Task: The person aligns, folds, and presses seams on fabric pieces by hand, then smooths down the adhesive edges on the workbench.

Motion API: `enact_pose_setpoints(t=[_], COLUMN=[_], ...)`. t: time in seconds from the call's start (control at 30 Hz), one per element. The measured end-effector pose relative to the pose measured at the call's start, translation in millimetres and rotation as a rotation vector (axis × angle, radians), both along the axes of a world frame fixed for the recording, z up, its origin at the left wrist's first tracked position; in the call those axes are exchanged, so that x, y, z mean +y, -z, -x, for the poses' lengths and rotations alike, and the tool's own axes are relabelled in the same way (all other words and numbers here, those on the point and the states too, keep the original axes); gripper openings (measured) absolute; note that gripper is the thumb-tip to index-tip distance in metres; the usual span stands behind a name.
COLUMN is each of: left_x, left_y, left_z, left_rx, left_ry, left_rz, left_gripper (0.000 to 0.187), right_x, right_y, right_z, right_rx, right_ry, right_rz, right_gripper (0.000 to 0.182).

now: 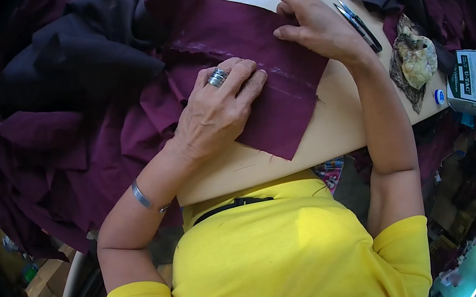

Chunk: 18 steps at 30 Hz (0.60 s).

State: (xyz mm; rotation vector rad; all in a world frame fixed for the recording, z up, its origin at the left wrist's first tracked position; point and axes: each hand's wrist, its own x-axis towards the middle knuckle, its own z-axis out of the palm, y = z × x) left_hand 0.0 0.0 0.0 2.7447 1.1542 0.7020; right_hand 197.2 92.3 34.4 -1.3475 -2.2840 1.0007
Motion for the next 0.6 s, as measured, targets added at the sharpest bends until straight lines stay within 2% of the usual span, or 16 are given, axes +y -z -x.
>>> enact_pose_setpoints(t=[0.07,0.13,0.2,0.37,0.57,0.6], left_x=[-0.6,0.0,2.2,0.1,-1.3,-1.6], left_y=[0.3,0.5,1.3,3.3,2.2,2.4], left_z=[-0.8,-1.4,0.1,-0.3,-1.2,-1.0], left_rx=[-0.01,-0.018,-0.016,-0.038,0.024,0.047], left_ry=[-0.003,0.002,0.008,0.027,0.017,0.018], left_rz=[-0.021,-0.025,-0.043,-0.046,-0.044,-0.053], left_gripper=[0.05,0.048,0.048,0.048,0.048,0.047], right_x=[1.1,0.9,3.7,4.3,0.8,1.6], right_y=[2.9,-10.5,-8.7,17.4,4.2,6.5], right_z=[-5.2,-3.1,-3.0,-3.0,-4.2,-5.0], right_rx=[0.16,0.214,0.249,0.241,0.393,0.389], right_ry=[-0.034,0.035,0.04,-0.124,-0.084,-0.115], right_rz=[-0.023,0.198,0.234,-0.182,0.128,0.058], right_gripper=[0.073,0.072,0.071,0.065,0.062,0.061])
